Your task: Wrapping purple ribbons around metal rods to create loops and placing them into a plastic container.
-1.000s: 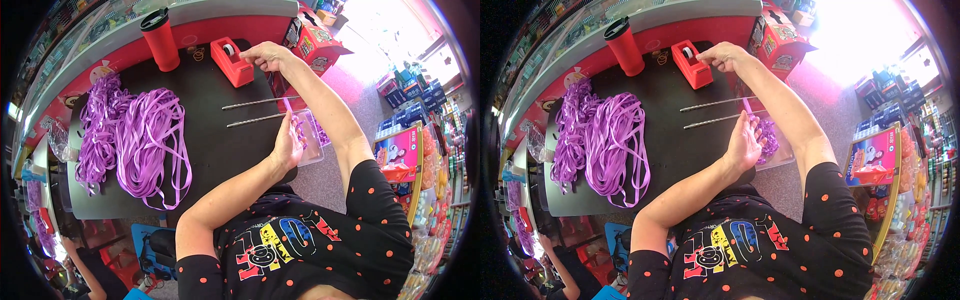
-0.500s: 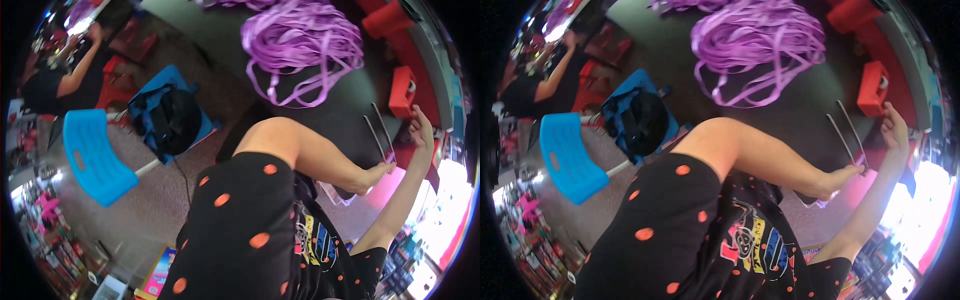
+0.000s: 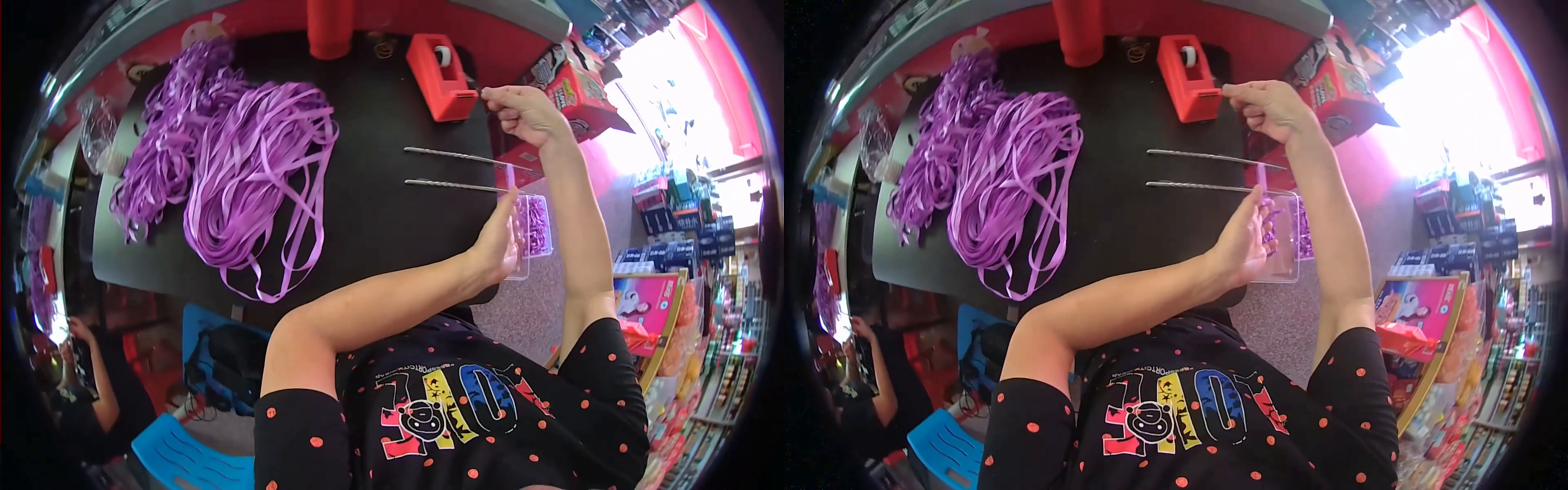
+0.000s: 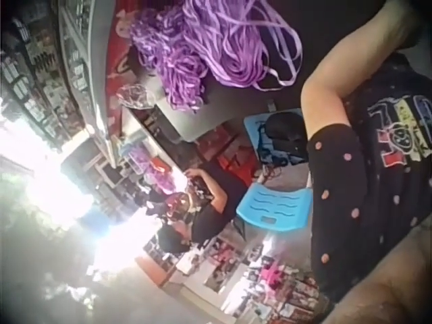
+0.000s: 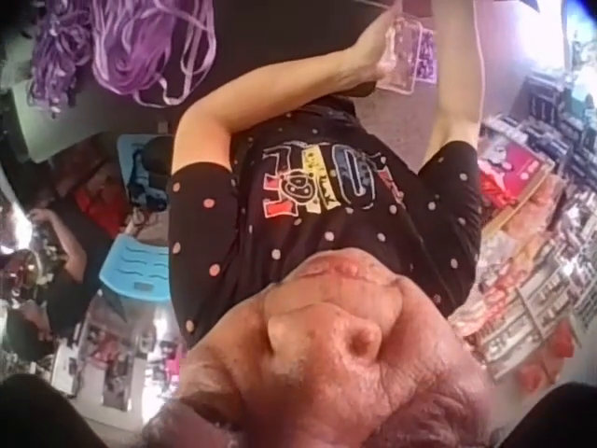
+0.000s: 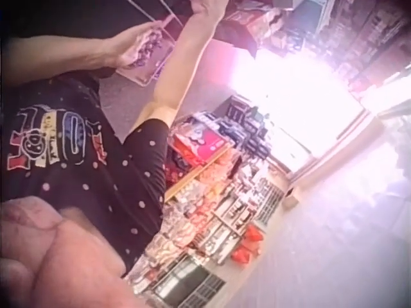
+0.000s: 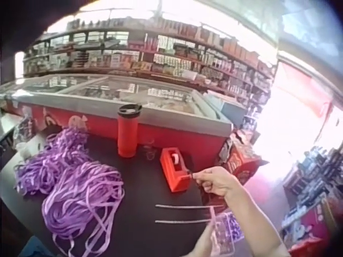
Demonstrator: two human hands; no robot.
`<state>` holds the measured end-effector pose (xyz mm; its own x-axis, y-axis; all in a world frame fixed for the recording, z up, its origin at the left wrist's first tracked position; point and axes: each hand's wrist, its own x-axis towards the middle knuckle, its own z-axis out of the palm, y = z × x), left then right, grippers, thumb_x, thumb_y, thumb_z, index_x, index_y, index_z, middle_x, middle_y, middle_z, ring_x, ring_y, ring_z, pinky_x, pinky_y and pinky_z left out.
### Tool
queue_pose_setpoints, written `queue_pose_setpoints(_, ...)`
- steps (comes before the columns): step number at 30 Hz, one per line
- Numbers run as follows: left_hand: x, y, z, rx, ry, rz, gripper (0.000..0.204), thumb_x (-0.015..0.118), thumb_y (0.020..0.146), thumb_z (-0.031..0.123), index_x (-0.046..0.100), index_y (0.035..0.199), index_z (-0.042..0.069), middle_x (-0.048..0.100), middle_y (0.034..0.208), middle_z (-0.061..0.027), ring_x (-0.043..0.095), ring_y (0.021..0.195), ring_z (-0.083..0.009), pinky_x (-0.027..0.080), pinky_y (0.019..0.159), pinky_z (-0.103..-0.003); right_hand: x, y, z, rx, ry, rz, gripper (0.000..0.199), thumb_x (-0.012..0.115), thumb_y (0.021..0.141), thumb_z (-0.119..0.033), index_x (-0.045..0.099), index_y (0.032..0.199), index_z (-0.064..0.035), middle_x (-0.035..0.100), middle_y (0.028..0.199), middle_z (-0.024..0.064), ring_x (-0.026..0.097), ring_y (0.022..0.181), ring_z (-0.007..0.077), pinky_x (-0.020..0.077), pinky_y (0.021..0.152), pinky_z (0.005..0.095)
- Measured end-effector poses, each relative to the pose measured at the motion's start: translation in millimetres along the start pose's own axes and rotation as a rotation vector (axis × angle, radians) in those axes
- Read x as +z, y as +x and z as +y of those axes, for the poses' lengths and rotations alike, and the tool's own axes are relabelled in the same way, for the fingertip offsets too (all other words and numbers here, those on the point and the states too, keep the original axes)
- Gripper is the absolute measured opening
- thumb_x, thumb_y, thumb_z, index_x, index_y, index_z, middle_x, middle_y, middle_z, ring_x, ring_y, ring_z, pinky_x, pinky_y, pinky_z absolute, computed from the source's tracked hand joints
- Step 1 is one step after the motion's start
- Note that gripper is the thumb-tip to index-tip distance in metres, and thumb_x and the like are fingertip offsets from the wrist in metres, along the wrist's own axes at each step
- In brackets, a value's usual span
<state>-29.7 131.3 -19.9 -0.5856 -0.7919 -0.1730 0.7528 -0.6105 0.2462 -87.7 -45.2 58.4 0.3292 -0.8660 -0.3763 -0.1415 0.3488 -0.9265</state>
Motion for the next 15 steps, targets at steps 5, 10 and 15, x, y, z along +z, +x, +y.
queue_pose_setpoints(5, -4, 1, 4, -0.027, 0.031, 0.051, 0.095, 0.038, 0.086, 0.067, -0.003, 0.148, 0.008, -0.003, 0.157, -0.0083, -0.010, 0.143, -0.0258, 0.000, 0.114, -0.043, 6, 3, 18, 0.026, 0.057, -0.041, 0.018, 0.073, 0.080, -0.016, 0.066, 0.087, -0.0021, 0.056, 0.070, -0.0022, 0.038, 0.051, 0.0016, 0.0284, 0.046, 0.0172)
queue_pose_setpoints(10, -12, 5, 2, 0.029, 0.090, 0.060, 0.093, 0.037, 0.087, 0.066, -0.007, 0.149, 0.013, -0.005, 0.156, -0.0087, -0.011, 0.143, -0.0300, -0.002, 0.113, -0.045, 11, 9, 32, 0.030, 0.099, -0.063, 0.018, 0.073, 0.080, -0.016, 0.065, 0.087, -0.0012, 0.056, 0.070, -0.0006, 0.037, 0.050, 0.0016, 0.0276, 0.045, 0.0168)
queue_pose_setpoints(15, -13, 6, 1, 0.014, 0.092, 0.035, 0.091, 0.037, 0.088, 0.065, -0.006, 0.149, 0.013, -0.005, 0.156, -0.0099, -0.010, 0.143, -0.0310, -0.001, 0.113, -0.046, 14, 12, 41, -0.011, 0.080, 0.002, 0.018, 0.074, 0.080, -0.016, 0.064, 0.086, -0.0016, 0.057, 0.071, 0.0011, 0.038, 0.051, 0.0016, 0.0268, 0.044, 0.0168)
